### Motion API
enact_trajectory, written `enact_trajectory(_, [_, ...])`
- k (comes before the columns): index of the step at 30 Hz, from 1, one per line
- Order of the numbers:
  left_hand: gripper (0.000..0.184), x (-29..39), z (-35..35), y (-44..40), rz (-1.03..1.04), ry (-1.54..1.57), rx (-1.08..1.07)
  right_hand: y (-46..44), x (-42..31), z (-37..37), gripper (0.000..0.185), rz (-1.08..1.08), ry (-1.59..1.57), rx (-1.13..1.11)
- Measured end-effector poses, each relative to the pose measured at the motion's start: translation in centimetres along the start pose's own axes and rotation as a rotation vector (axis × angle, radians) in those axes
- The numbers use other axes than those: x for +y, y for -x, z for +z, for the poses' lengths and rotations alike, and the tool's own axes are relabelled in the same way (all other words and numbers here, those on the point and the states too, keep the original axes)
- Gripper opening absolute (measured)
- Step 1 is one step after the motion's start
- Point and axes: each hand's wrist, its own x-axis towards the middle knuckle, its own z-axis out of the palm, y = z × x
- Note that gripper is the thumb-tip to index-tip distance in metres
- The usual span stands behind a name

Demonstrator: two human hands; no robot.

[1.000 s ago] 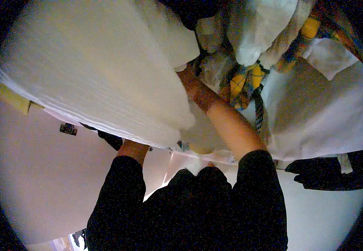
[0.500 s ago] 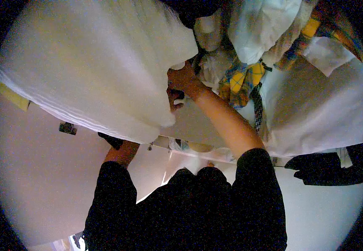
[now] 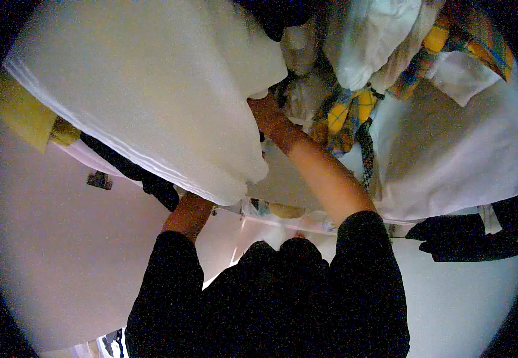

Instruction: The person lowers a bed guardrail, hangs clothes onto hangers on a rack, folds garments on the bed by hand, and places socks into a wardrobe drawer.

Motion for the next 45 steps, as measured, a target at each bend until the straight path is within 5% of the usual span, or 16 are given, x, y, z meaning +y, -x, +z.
enact_trajectory(10, [0.052,1.5,-3.2,1.2,0.007,0.054,0.027,3.9,-0.6,2.8,0.056,-0.086,0.48,-0.048])
enact_trajectory(20, [0.053,4.2,-10.5,4.7,0.038,0.083,0.208,6.4,-1.0,3.0,0.062,-0.045,0.496,-0.034])
enact_trajectory(33, [0.054,3.1,-10.3,4.4,0.018,0.095,0.223,7.9,-0.6,4.9,0.07,0.0,0.44,0.032])
enact_trajectory(39, [0.054,0.8,-9.5,6.2,-0.065,0.12,0.207,15.8,-1.0,9.2,0.074,0.195,0.1,0.053])
enact_trajectory(42, [0.054,0.0,-8.9,8.1,-0.152,0.142,0.133,22.1,-2.6,11.3,0.076,0.528,-0.367,0.025])
enact_trajectory(44, [0.057,-0.4,-7.9,9.8,-0.171,0.166,0.058,24.6,-4.3,12.1,0.08,0.885,-0.984,0.202])
enact_trajectory(45, [0.058,-0.6,-7.8,10.9,-0.188,0.145,0.027,25.3,-5.2,12.0,0.078,0.783,-0.918,0.151])
